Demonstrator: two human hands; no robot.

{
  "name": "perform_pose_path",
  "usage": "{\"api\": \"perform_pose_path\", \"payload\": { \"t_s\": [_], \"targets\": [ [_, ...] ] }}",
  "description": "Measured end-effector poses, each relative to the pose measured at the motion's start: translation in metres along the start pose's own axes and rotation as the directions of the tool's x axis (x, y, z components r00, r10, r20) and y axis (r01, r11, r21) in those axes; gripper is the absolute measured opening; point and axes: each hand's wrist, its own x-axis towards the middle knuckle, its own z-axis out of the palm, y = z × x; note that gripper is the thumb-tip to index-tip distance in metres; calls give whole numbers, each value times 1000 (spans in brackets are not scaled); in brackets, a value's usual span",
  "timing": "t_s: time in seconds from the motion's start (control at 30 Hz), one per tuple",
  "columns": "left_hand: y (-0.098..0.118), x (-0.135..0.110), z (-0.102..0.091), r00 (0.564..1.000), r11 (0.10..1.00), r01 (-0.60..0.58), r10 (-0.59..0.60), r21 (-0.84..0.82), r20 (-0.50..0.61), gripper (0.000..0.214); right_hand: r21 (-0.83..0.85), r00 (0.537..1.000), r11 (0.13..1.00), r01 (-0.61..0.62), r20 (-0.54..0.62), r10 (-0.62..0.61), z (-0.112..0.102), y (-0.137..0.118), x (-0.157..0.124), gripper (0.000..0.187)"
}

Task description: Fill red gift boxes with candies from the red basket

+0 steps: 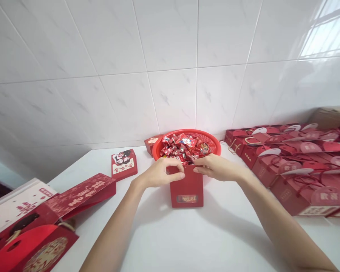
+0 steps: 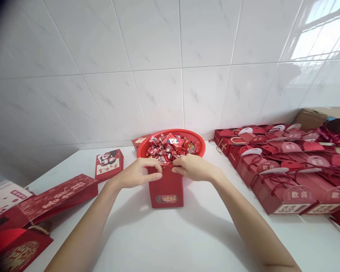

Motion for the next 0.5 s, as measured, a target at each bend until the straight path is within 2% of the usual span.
{"api": "perform_pose_path", "payload": {
  "t_s": [0.1,0.2,0.27,0.37,0.43,0.5],
  "targets": [
    [-3,2,-5,1000,994,-15,14,-105,-10,33,-38,999,998,48,-14,-48,0,-4,-5,33],
    [-10,5,-7,990,974,-5,-27,-227,-141,44,-93,990,991,97,-90,-105,-4,-10,-20,32],
    [-17,9,-5,977,969,35,-84,-243,-194,46,-96,974,987,132,-175,-147,-10,-15,-38,31],
    [-29,14,1,969,983,92,-125,-158,-213,48,-24,940,990,138,-310,-139,-23,-17,-80,34],
    [-34,17,4,968,989,94,-117,-111,-221,47,39,905,996,82,-421,-58,-29,-15,-122,31],
    [-37,18,6,967,993,91,-107,-78,-231,45,69,841,997,-31,-537,63,-26,-10,-172,19]
  ]
}}
